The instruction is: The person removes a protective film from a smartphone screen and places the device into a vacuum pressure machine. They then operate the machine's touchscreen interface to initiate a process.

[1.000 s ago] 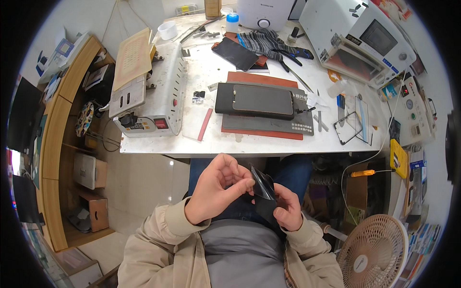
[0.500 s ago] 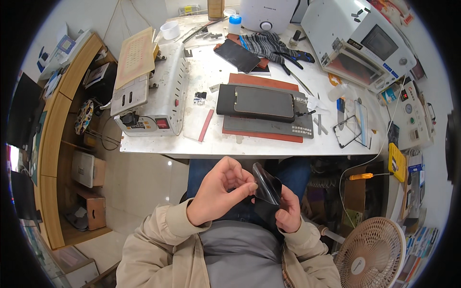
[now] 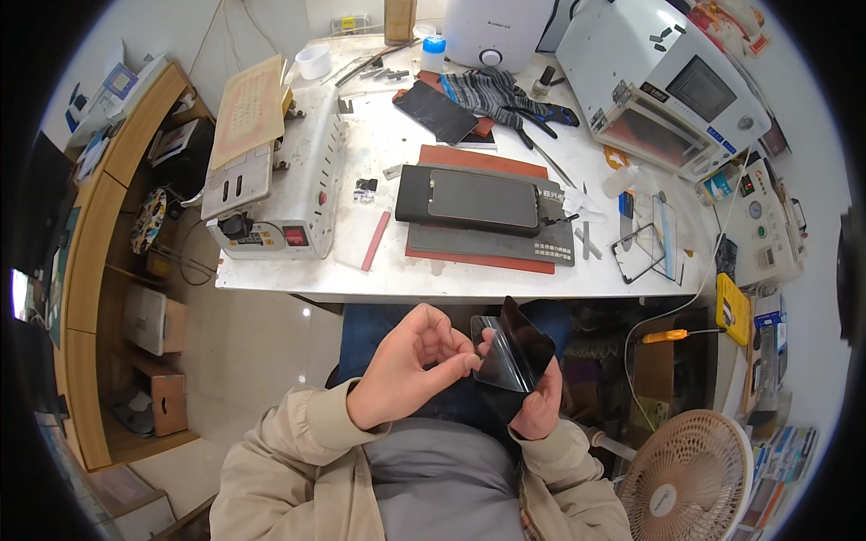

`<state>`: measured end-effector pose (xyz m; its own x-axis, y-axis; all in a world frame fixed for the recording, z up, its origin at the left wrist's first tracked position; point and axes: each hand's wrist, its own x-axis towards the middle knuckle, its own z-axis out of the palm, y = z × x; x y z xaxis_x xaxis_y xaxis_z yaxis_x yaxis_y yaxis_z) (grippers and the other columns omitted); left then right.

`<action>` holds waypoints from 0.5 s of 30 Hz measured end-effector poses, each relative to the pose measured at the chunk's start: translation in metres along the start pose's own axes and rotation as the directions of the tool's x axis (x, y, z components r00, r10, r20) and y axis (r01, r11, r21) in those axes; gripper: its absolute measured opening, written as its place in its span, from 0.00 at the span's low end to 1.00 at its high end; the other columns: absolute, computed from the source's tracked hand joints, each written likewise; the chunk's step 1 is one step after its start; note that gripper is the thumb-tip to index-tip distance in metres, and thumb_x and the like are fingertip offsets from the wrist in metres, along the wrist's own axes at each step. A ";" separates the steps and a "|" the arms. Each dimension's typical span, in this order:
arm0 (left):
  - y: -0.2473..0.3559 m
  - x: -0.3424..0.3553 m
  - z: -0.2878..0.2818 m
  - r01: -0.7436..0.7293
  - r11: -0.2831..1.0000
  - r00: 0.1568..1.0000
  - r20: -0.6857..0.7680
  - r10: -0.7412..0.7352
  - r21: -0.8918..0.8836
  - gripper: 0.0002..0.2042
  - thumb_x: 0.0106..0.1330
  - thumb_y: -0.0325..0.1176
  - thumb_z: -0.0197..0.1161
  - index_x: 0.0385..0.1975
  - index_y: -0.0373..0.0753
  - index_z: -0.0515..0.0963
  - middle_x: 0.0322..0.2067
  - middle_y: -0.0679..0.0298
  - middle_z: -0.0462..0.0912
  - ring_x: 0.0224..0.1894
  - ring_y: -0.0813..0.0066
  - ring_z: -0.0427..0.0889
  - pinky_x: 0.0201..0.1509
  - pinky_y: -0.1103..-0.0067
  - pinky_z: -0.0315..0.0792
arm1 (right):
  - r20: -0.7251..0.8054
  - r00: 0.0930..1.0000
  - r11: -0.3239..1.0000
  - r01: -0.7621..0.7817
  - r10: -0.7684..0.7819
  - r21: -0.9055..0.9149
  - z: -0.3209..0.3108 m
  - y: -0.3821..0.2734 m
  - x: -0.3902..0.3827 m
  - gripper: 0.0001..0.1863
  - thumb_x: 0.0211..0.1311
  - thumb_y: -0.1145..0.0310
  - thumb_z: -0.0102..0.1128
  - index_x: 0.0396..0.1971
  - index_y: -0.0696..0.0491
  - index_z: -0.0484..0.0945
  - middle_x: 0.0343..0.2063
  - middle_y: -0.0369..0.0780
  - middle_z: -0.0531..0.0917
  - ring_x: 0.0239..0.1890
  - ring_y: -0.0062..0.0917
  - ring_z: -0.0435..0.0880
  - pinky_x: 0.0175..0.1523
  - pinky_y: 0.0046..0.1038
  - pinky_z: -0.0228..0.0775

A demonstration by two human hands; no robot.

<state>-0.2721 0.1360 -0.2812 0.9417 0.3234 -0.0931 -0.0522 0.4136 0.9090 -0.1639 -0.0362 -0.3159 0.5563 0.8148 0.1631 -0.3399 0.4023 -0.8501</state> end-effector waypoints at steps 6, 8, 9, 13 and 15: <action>0.001 0.000 0.004 0.026 1.000 1.000 -0.013 -0.026 0.006 0.16 0.64 0.20 0.65 0.36 0.41 0.60 0.35 0.61 0.80 0.37 0.80 0.80 0.42 0.82 0.76 | -0.098 0.995 1.000 -0.025 0.026 0.018 0.004 -0.008 0.000 0.50 0.58 0.48 0.70 0.70 0.61 0.53 0.64 0.55 0.67 0.64 0.39 0.73 0.67 0.39 0.67; 0.000 0.000 0.004 0.031 0.999 0.999 -0.007 -0.031 0.011 0.16 0.64 0.20 0.65 0.36 0.41 0.60 0.35 0.61 0.80 0.37 0.80 0.80 0.42 0.82 0.76 | -0.124 0.992 0.999 -0.028 0.032 0.035 0.005 -0.009 0.000 0.51 0.57 0.48 0.70 0.71 0.60 0.52 0.65 0.55 0.66 0.64 0.39 0.72 0.67 0.39 0.67; 0.000 0.000 0.004 0.031 0.999 1.000 -0.007 -0.031 0.010 0.16 0.64 0.20 0.65 0.36 0.41 0.60 0.35 0.61 0.80 0.37 0.80 0.80 0.42 0.82 0.76 | -0.141 0.989 0.998 -0.028 0.035 0.049 0.006 -0.009 -0.001 0.51 0.57 0.48 0.70 0.71 0.59 0.52 0.65 0.54 0.66 0.64 0.39 0.72 0.67 0.39 0.67; -0.001 0.000 0.007 0.040 0.999 0.999 0.000 -0.040 -0.008 0.16 0.64 0.20 0.65 0.36 0.41 0.60 0.35 0.61 0.80 0.37 0.80 0.80 0.42 0.82 0.76 | -0.167 0.985 0.996 -0.025 0.039 0.084 0.008 -0.013 -0.001 0.52 0.57 0.48 0.71 0.71 0.58 0.50 0.66 0.54 0.64 0.65 0.39 0.71 0.67 0.40 0.67; -0.001 0.000 0.008 0.048 0.999 0.999 0.002 -0.048 -0.016 0.16 0.64 0.20 0.65 0.36 0.41 0.60 0.35 0.61 0.80 0.37 0.80 0.80 0.42 0.82 0.76 | -0.186 0.982 0.997 -0.009 0.023 0.075 0.010 -0.015 0.000 0.53 0.57 0.48 0.71 0.72 0.57 0.49 0.66 0.54 0.64 0.66 0.38 0.71 0.67 0.40 0.67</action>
<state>-0.2697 0.1289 -0.2792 0.9439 0.3012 -0.1357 -0.0122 0.4423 0.8968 -0.1660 -0.0384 -0.2980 0.6799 0.7318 0.0473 -0.4012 0.4251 -0.8114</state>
